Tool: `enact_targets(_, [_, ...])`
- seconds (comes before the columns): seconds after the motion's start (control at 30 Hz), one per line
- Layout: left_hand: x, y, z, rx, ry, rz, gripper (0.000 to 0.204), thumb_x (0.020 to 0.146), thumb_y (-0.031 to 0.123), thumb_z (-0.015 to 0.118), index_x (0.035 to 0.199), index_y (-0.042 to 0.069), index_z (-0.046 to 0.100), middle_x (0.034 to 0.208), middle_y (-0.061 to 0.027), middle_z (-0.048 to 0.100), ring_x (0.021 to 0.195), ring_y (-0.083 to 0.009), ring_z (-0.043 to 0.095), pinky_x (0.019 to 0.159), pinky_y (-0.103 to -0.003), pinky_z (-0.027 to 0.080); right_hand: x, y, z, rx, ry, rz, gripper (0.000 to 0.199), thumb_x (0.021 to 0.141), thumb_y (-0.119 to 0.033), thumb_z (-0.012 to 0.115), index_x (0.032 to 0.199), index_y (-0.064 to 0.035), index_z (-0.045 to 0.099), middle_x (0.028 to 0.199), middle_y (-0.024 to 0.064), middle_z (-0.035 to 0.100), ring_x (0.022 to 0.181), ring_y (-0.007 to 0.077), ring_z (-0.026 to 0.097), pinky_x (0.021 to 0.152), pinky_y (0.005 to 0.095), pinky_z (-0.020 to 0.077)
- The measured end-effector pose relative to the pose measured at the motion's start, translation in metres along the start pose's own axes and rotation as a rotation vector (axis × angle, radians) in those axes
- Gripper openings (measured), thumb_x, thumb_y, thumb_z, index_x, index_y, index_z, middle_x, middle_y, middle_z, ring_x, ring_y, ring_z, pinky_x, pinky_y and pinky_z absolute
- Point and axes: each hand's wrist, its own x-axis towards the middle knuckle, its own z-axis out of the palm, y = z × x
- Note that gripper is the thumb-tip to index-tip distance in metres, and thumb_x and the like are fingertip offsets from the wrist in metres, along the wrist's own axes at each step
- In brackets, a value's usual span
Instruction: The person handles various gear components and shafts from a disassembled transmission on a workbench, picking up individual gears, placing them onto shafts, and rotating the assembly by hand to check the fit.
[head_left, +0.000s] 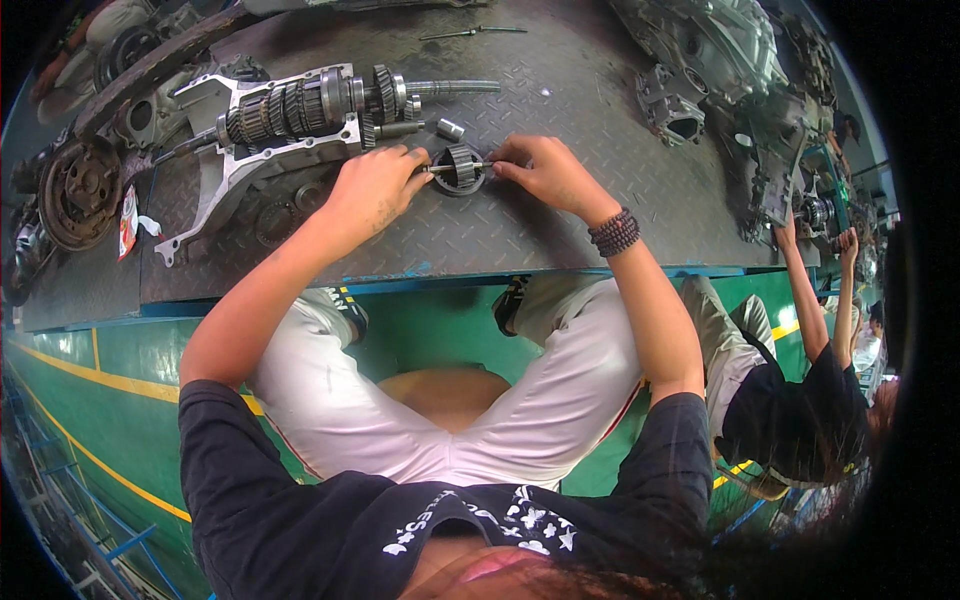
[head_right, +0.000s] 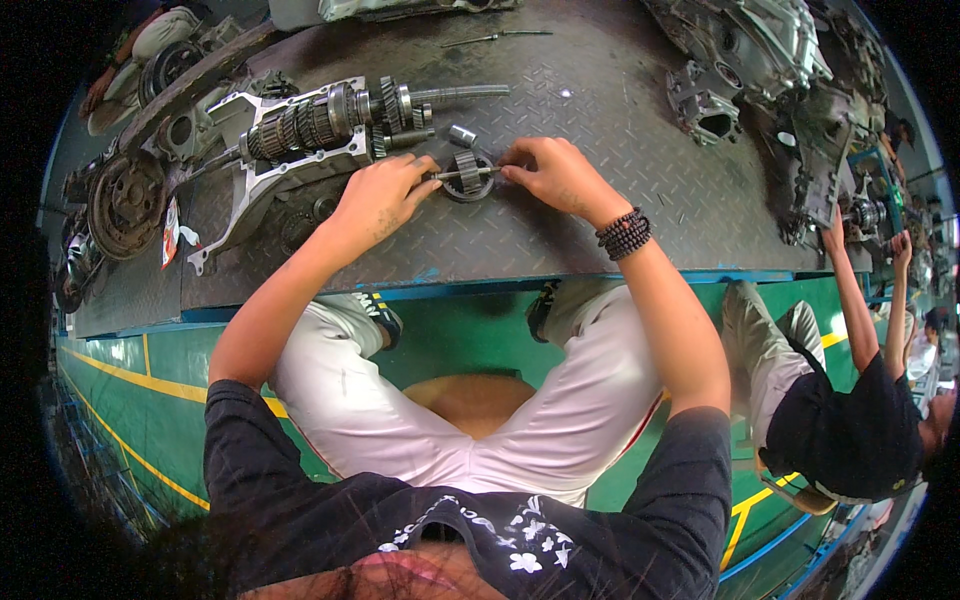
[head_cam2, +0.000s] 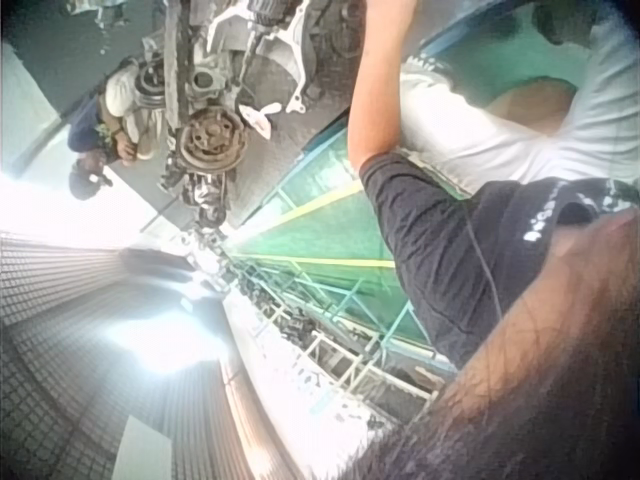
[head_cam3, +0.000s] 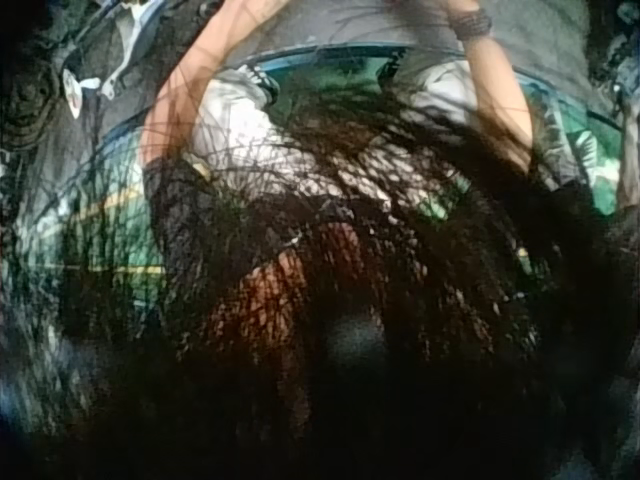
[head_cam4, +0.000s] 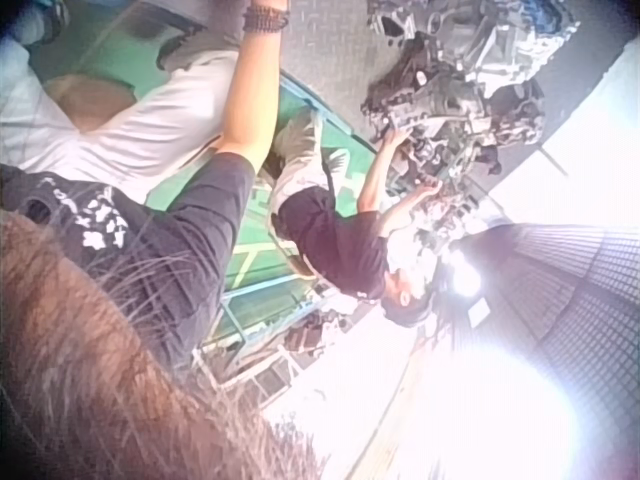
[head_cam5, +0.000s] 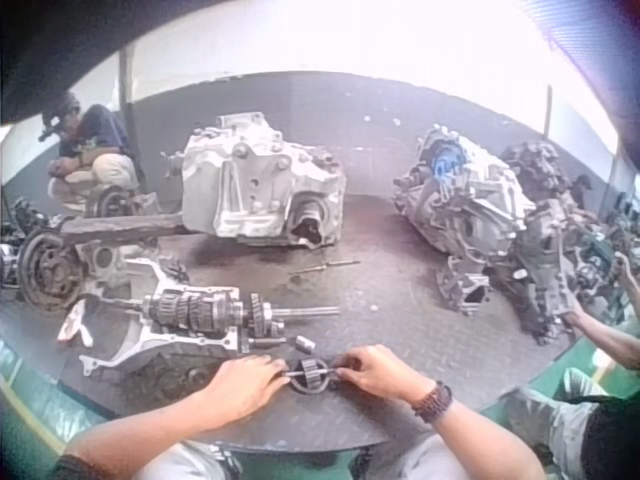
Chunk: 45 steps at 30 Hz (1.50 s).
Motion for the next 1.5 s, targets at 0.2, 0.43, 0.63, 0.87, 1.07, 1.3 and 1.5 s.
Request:
enact_targets(0.2, [-0.0004,-0.0004,0.0,0.004,0.001,0.005,0.029,0.11,0.035,0.067,0.125,0.012,0.073,0.109,-0.0146,0.075,0.105,-0.0383,0.075,0.088,-0.051,0.061,-0.0005,-0.0017,-0.0007,-0.004,-0.003,0.01,0.027,0.102,-0.022,0.078,0.12,-0.0018,0.081,0.111,0.0217,0.083,0.104,0.0382,0.08,0.094,0.0445,0.0616])
enact_targets(0.43, [0.0002,0.0014,-0.0015,0.011,-0.005,0.002,0.028,0.11,0.035,0.067,0.125,0.012,0.073,0.109,-0.0148,0.075,0.105,-0.0385,0.075,0.088,-0.051,0.06,-0.0005,-0.0004,-0.0003,-0.006,0.001,-0.001,0.026,0.102,-0.022,0.078,0.119,-0.0018,0.081,0.112,0.0218,0.083,0.105,0.039,0.08,0.094,0.0449,0.0617])
enact_targets(0.63, [-0.0002,0.002,-0.0027,0.008,-0.006,0.003,0.029,0.111,0.035,0.067,0.125,0.011,0.073,0.11,-0.0148,0.075,0.107,-0.0385,0.075,0.089,-0.051,0.06,-0.0004,-0.0003,-0.0001,-0.018,-0.001,-0.007,0.026,0.102,-0.021,0.078,0.119,-0.0015,0.081,0.112,0.022,0.083,0.105,0.0393,0.08,0.094,0.0451,0.0618])
enact_targets(0.87, [-0.0001,0.002,-0.0024,0.01,-0.011,-0.004,0.029,0.111,0.035,0.067,0.127,0.011,0.073,0.111,-0.0152,0.075,0.108,-0.0385,0.075,0.09,-0.051,0.06,-0.0005,-0.0019,-0.001,-0.024,-0.013,0.012,0.026,0.102,-0.021,0.078,0.119,-0.0017,0.081,0.112,0.022,0.083,0.105,0.0389,0.08,0.095,0.0449,0.0617])
enact_targets(1.07, [-0.0001,0.0014,-0.0023,-0.006,-0.018,-0.011,0.029,0.111,0.036,0.066,0.126,0.012,0.073,0.11,-0.0144,0.075,0.107,-0.0383,0.074,0.089,-0.051,0.06,-0.0001,-0.001,-0.0003,-0.003,-0.013,0.01,0.026,0.102,-0.021,0.078,0.118,-0.0012,0.081,0.112,0.0219,0.083,0.104,0.0386,0.08,0.094,0.0444,0.0618])
enact_targets(1.3, [-0.0002,0.0009,-0.0016,-0.004,-0.012,-0.006,0.029,0.111,0.036,0.066,0.126,0.012,0.073,0.11,-0.0139,0.075,0.106,-0.0382,0.075,0.089,-0.051,0.06,-0.0006,0.0006,0.0001,-0.008,0.0,-0.02,0.025,0.102,-0.02,0.078,0.117,-0.0007,0.08,0.111,0.0213,0.083,0.103,0.0381,0.081,0.093,0.0444,0.0619])
enact_targets(1.5, [0.0,-0.0003,-0.0004,-0.003,-0.003,-0.001,0.029,0.111,0.037,0.066,0.125,0.012,0.073,0.111,-0.014,0.075,0.107,-0.0381,0.075,0.09,-0.051,0.06,-0.0003,-0.0001,-0.0007,-0.001,-0.009,-0.018,0.025,0.102,-0.021,0.078,0.118,-0.0015,0.081,0.11,0.0212,0.083,0.103,0.038,0.081,0.093,0.0444,0.0622])
